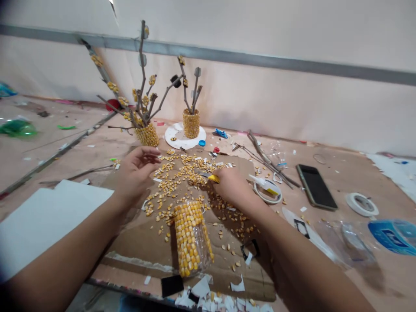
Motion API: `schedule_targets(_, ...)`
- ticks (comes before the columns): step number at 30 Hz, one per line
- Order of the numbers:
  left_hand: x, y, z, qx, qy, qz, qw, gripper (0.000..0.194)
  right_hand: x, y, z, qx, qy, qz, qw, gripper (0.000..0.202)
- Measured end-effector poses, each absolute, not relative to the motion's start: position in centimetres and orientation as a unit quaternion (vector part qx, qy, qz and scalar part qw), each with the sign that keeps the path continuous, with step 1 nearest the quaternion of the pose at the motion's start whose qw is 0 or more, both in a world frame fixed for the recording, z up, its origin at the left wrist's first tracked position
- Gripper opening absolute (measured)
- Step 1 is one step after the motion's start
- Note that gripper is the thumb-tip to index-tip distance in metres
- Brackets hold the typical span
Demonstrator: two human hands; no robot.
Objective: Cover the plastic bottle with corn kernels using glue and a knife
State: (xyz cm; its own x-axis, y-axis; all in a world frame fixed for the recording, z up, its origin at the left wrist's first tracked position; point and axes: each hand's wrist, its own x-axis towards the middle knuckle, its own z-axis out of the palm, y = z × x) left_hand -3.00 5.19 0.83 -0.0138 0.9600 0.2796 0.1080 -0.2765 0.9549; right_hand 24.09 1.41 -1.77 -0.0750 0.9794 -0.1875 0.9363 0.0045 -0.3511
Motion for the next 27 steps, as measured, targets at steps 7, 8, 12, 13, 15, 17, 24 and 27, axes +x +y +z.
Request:
schedule_targets(7,-0.5,0.5,6.7,0.364,0.373,0.638,0.567,0.022,24.3,1.5,-2.1,-0.666,-0.722,0.181,0.048,0.022)
schedule_targets(8,-0.8,-0.2,7.7,0.371,0.367,0.631,0.574,0.019,24.3,1.5,-2.1,-0.666,-0.723,0.179,0.047,0.022)
schedule_targets(12,-4.5,-1.5,9.9,0.5,0.381,0.586,0.511,0.011,24.3,1.4,-1.8,-0.664,-0.726,0.172,0.049,0.02)
schedule_targets(13,-5.8,-1.5,9.8,0.553,0.4,0.559,0.471,0.009,24.2,1.4,-1.6,-0.664,-0.726,0.172,0.051,0.021)
schedule_targets(15,-8.0,-1.4,8.6,0.668,0.478,0.446,0.356,0.007,24.0,1.2,-1.1,-0.662,-0.727,0.173,0.055,0.022)
schedule_targets(17,-9.3,-1.3,6.8,0.762,0.529,0.243,0.283,0.014,23.8,1.0,-0.4,-0.662,-0.726,0.175,0.062,0.022)
schedule_targets(24,-9.1,-0.5,2.4,0.8,0.576,-0.003,0.169,0.026,23.5,0.2,1.2,-0.666,-0.724,0.163,0.076,0.026)
schedule_targets(27,-8.7,0.1,2.4,0.8,0.575,-0.011,0.173,0.022,23.4,0.0,1.5,-0.661,-0.73,0.154,0.081,0.027)
